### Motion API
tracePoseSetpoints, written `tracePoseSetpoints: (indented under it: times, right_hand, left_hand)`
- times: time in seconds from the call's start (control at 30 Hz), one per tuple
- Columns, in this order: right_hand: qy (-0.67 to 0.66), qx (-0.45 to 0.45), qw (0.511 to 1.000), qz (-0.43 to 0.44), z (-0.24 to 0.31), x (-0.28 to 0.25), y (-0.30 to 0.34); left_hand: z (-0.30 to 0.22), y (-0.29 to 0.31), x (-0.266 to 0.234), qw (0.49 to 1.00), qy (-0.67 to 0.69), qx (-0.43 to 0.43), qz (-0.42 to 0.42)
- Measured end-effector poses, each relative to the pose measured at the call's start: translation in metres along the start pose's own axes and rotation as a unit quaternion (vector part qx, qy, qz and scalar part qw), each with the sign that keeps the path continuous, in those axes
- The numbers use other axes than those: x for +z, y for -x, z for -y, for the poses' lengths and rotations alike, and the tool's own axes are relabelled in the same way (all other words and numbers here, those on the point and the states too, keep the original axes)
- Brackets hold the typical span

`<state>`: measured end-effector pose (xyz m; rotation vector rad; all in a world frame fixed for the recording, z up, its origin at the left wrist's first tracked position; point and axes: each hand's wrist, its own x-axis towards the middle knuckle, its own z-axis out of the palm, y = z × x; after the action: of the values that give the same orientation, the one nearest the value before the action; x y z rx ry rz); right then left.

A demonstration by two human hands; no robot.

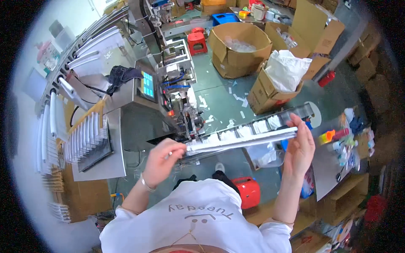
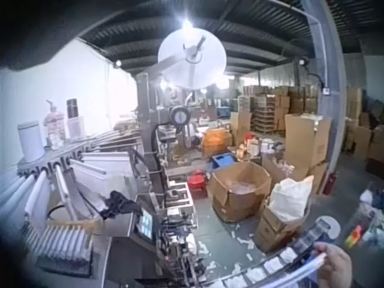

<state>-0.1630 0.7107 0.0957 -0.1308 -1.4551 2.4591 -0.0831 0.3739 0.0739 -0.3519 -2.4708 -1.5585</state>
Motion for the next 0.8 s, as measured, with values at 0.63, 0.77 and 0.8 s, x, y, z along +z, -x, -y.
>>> tracePoseSetpoints:
  times: [0.63,0.77,0.8]
  right_hand:
    - [0.038,0.123,0.952,0.278,-0.021,0.122,-0.106]
    - [0.029,0.178,0.965,0.191,-0.018,0.151,-0.129]
    - [-0.016,0.18,0.952,0.245,-0.02,0.149,-0.145]
  left_hand:
    - [0.045,-0.088,-0.044,0.937,-0.12,-0.009,-0.327]
    - [0.05,-0.124,-0.061,0.913,-0.129,0.05,-0.385]
    - [0.054,-0.139,-0.062,0.911,-0.127,0.045,-0.39]
